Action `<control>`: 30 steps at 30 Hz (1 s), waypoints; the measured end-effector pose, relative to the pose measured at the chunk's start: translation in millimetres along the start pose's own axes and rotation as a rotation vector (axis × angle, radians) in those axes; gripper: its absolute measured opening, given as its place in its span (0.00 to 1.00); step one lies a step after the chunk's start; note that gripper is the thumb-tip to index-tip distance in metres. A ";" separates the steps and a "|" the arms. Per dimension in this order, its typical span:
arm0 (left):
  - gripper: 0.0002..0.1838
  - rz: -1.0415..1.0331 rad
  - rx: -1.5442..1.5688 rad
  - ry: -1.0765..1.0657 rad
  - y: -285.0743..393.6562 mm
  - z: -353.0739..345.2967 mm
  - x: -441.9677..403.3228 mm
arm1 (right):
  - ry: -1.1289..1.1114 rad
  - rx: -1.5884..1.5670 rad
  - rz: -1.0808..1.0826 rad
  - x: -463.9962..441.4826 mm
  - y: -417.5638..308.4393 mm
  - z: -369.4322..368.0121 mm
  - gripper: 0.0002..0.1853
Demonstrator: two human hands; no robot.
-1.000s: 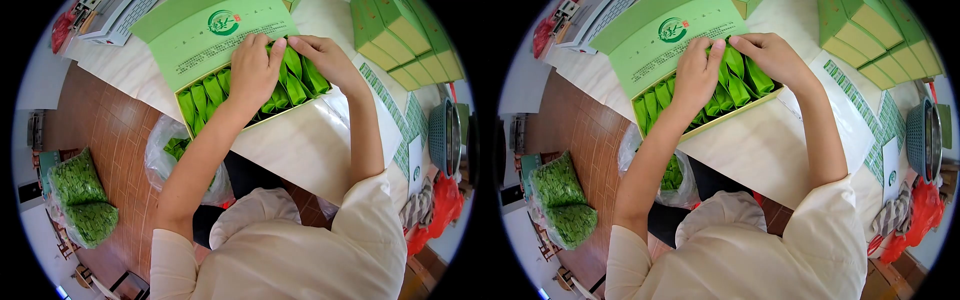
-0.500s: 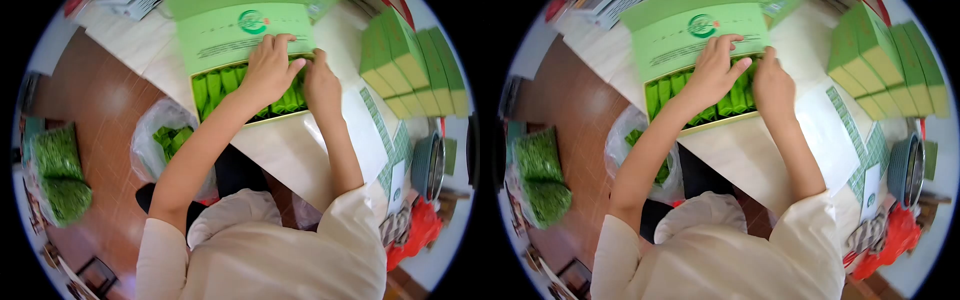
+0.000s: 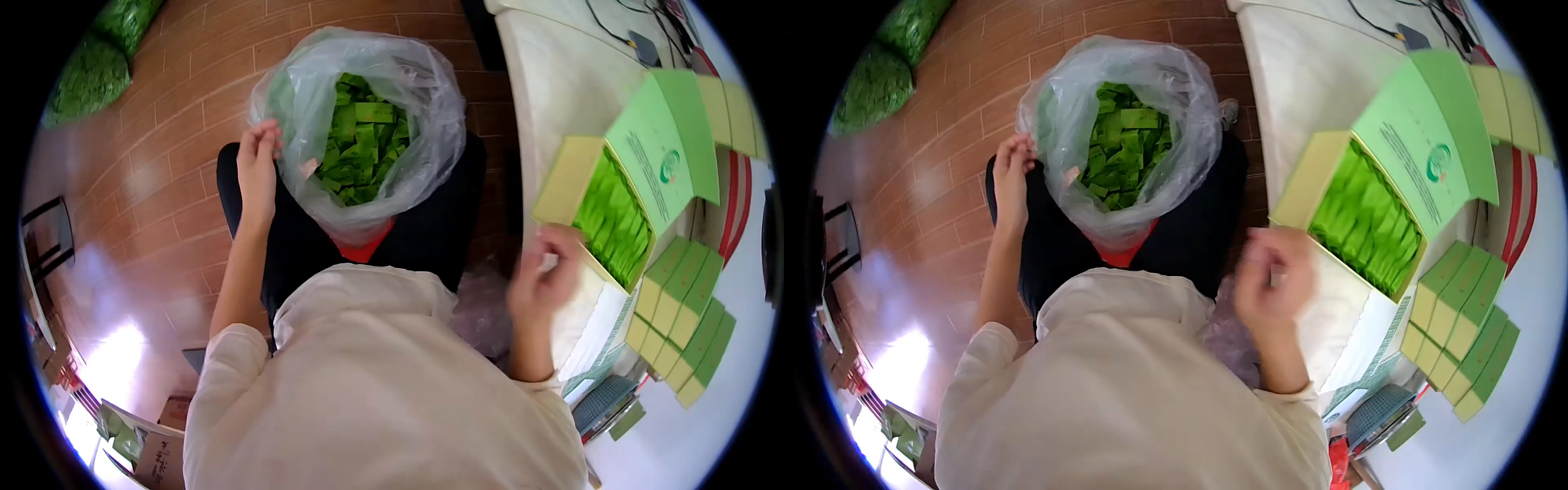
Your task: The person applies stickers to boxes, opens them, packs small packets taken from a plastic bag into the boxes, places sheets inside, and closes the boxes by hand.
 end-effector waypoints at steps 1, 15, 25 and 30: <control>0.09 0.055 0.000 -0.017 -17.8 6.7 7.3 | -0.148 -0.053 -0.041 -2.4 -10.6 -28.6 0.07; 0.11 0.622 0.296 -0.158 -129.4 -27.9 15.2 | -1.467 0.426 -0.521 118.7 144.3 -362.4 0.33; 0.11 0.693 0.306 -0.183 -125.0 -29.2 6.9 | -1.776 0.570 -0.622 130.4 188.2 -372.4 0.29; 0.11 0.634 0.308 -0.166 -130.1 -30.9 12.4 | -1.693 0.405 -0.537 135.0 177.7 -352.4 0.28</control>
Point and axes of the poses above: each hand's wrist, its own x-axis away from the middle knuckle, its own z-axis out of the back of the hand, y = z × x, the point moved 1 cm from there along -x, towards the middle knuckle, and after that the axes turned 3 degrees about -x, right-handed, at the moved point
